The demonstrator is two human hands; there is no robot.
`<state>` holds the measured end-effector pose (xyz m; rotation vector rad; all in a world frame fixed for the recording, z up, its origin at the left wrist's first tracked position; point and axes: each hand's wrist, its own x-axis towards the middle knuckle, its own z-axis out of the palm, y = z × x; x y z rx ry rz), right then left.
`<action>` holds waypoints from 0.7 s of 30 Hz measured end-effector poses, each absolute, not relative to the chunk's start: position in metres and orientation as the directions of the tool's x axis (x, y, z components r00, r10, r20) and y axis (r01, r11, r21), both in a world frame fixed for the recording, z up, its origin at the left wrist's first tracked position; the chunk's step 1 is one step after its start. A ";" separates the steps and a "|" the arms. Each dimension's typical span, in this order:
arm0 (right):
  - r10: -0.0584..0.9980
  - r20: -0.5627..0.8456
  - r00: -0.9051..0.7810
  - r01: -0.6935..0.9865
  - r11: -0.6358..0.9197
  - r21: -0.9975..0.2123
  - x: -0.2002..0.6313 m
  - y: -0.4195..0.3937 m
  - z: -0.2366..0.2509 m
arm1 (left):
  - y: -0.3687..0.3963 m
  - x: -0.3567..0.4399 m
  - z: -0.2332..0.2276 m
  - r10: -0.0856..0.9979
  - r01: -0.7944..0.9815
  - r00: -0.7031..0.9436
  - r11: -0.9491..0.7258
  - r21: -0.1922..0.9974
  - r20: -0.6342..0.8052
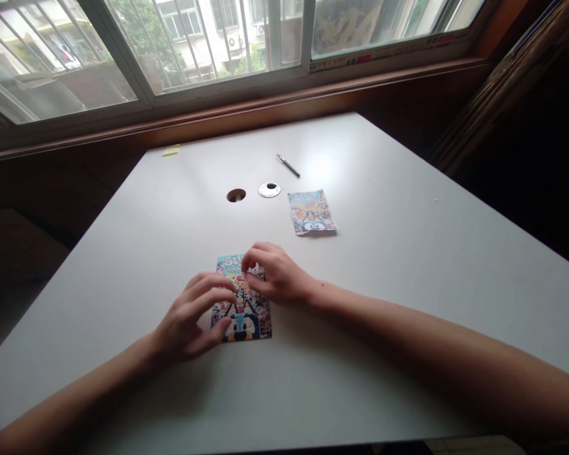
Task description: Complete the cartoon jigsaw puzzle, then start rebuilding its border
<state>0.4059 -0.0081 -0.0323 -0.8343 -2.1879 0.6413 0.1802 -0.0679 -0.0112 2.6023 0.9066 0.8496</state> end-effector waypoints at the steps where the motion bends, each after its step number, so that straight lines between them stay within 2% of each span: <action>1: 0.751 0.446 -0.487 0.396 0.645 -0.654 0.406 -0.008 -0.029 | -0.065 0.176 -0.011 0.673 0.536 0.606 -0.740 0.407 0.424; 2: 0.774 0.453 -0.442 0.437 0.627 -0.644 0.407 -0.009 -0.025 | -0.062 0.171 -0.011 0.704 0.589 0.593 -0.710 0.386 0.391; 4: 0.781 0.428 -0.455 0.546 0.624 -0.559 0.407 -0.014 -0.017 | -0.057 0.164 -0.013 0.736 0.665 0.611 -0.677 0.317 0.291; 6: 0.745 0.324 -0.584 0.616 0.666 -0.421 0.408 -0.023 -0.013 | -0.054 0.161 -0.017 0.733 0.687 0.656 -0.679 0.259 0.181; 8: 0.710 0.235 -0.663 0.632 0.700 -0.333 0.408 -0.034 -0.014 | -0.054 0.160 -0.021 0.720 0.688 0.685 -0.688 0.230 0.106; 13: 0.680 0.112 -0.725 0.643 0.726 -0.243 0.409 -0.053 -0.032 | -0.053 0.159 -0.027 0.714 0.689 0.698 -0.691 0.218 0.059; 16: 0.690 0.148 -0.709 0.639 0.717 -0.279 0.416 -0.047 -0.030 | -0.053 0.159 -0.029 0.712 0.683 0.698 -0.693 0.233 0.074; 18: 0.741 0.214 -0.637 0.676 0.670 -0.307 0.430 -0.033 -0.021 | -0.053 0.158 -0.028 0.711 0.675 0.698 -0.693 0.252 0.083; 19: 0.786 0.269 -0.556 0.728 0.617 -0.298 0.440 -0.024 -0.017 | -0.053 0.158 -0.027 0.714 0.675 0.694 -0.689 0.266 0.089; 21: 0.831 0.381 -0.406 0.840 0.503 -0.202 0.463 -0.003 -0.010 | -0.053 0.158 -0.025 0.729 0.678 0.676 -0.672 0.298 0.106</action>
